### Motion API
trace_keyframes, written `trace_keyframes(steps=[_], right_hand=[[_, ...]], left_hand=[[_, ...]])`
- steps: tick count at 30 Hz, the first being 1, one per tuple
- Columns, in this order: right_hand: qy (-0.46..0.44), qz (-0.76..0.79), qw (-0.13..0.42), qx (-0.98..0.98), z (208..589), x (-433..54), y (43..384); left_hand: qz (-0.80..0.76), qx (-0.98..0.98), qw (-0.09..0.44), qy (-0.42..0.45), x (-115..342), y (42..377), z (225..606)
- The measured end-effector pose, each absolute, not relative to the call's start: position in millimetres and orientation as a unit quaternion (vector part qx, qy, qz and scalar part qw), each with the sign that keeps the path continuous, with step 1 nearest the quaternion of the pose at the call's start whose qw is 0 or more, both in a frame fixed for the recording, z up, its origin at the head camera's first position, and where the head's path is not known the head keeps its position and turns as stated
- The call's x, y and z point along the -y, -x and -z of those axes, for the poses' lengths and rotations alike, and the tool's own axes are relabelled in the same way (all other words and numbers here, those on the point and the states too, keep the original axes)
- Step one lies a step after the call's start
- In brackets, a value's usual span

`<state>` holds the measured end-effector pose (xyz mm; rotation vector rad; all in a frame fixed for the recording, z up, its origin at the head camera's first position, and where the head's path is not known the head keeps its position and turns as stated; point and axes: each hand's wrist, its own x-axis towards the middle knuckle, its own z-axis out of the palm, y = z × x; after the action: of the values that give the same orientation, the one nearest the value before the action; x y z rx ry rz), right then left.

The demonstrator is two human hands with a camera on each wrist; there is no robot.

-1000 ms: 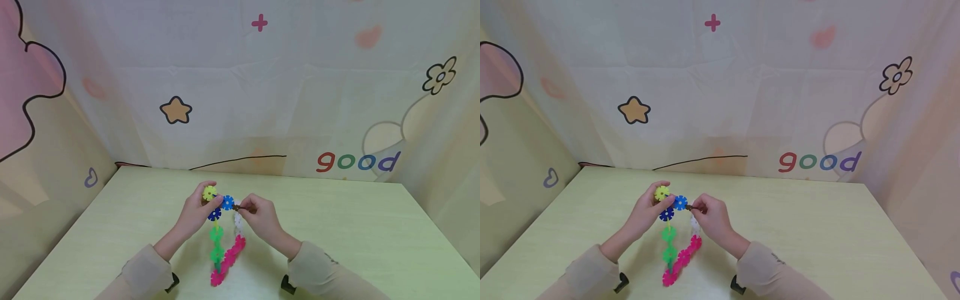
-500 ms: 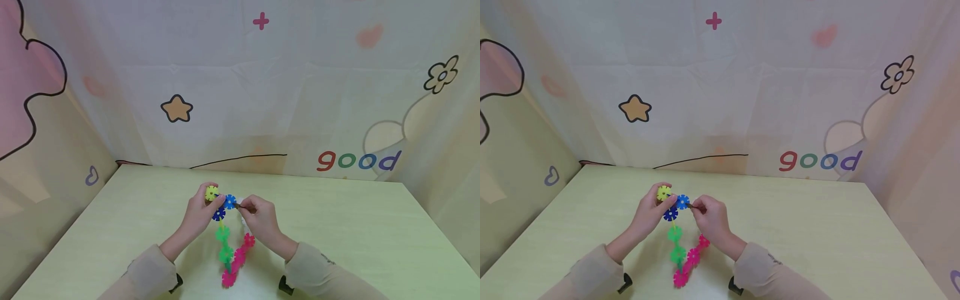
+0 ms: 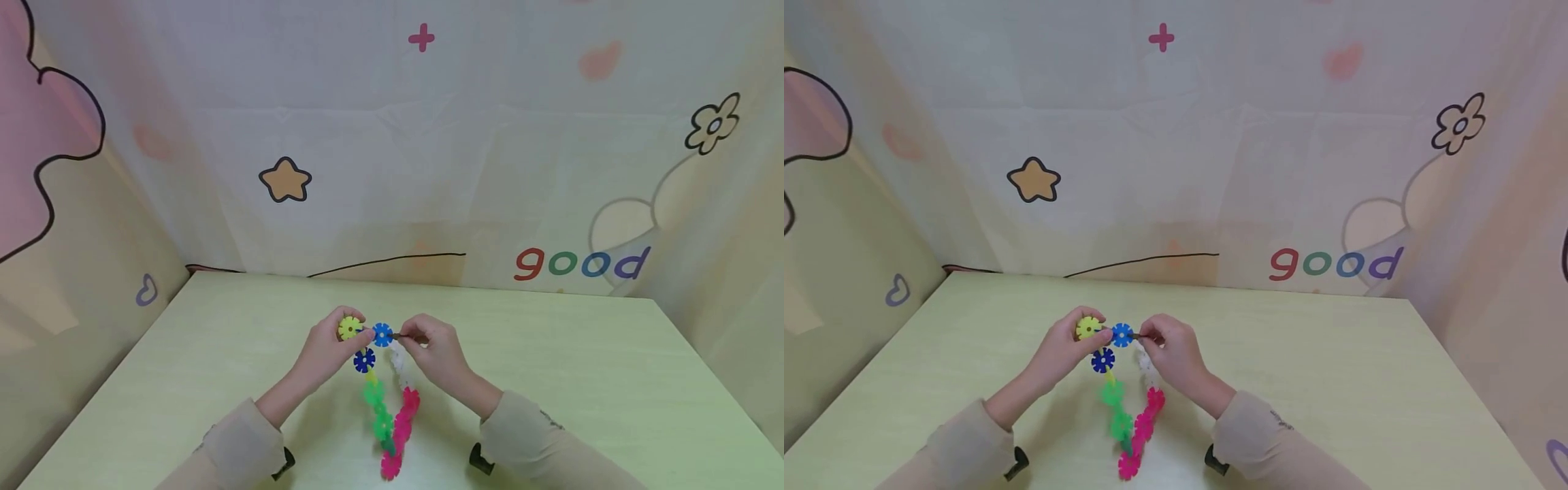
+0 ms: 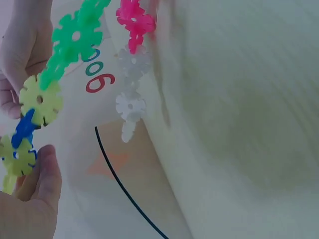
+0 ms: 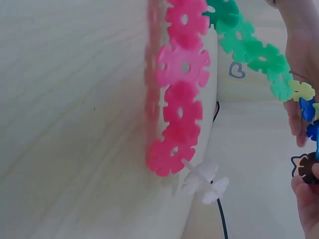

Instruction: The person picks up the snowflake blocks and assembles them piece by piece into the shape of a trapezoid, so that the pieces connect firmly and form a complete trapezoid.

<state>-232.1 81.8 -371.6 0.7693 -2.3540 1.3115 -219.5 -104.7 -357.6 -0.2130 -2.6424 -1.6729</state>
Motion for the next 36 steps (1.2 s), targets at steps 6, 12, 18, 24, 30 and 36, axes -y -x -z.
trace_keyframes(steps=[6, 12, 18, 24, 30, 36], right_hand=[[-0.300, -0.434, 0.161, 0.834, 369.3, -87.0, 234.6], [-0.346, -0.418, 0.156, 0.825, 371.3, -88.7, 234.7], [-0.364, -0.414, 0.136, 0.823, 374.4, -88.2, 234.1], [-0.367, -0.408, 0.127, 0.826, 375.7, -88.3, 233.3], [-0.389, -0.396, 0.079, 0.828, 372.7, -92.7, 236.8], [-0.324, -0.415, -0.055, 0.848, 380.7, -101.5, 253.8]], left_hand=[[0.504, 0.856, -0.044, 0.105, 106.2, 221.3, 350.3], [0.504, 0.845, -0.112, 0.140, 104.9, 225.1, 349.0], [0.494, 0.839, -0.146, 0.176, 103.3, 227.5, 356.1], [0.499, 0.837, -0.138, 0.179, 101.3, 227.7, 363.0], [0.503, 0.838, -0.127, 0.167, 100.6, 225.2, 361.1], [0.506, 0.838, -0.130, 0.157, 104.0, 228.0, 368.7]])
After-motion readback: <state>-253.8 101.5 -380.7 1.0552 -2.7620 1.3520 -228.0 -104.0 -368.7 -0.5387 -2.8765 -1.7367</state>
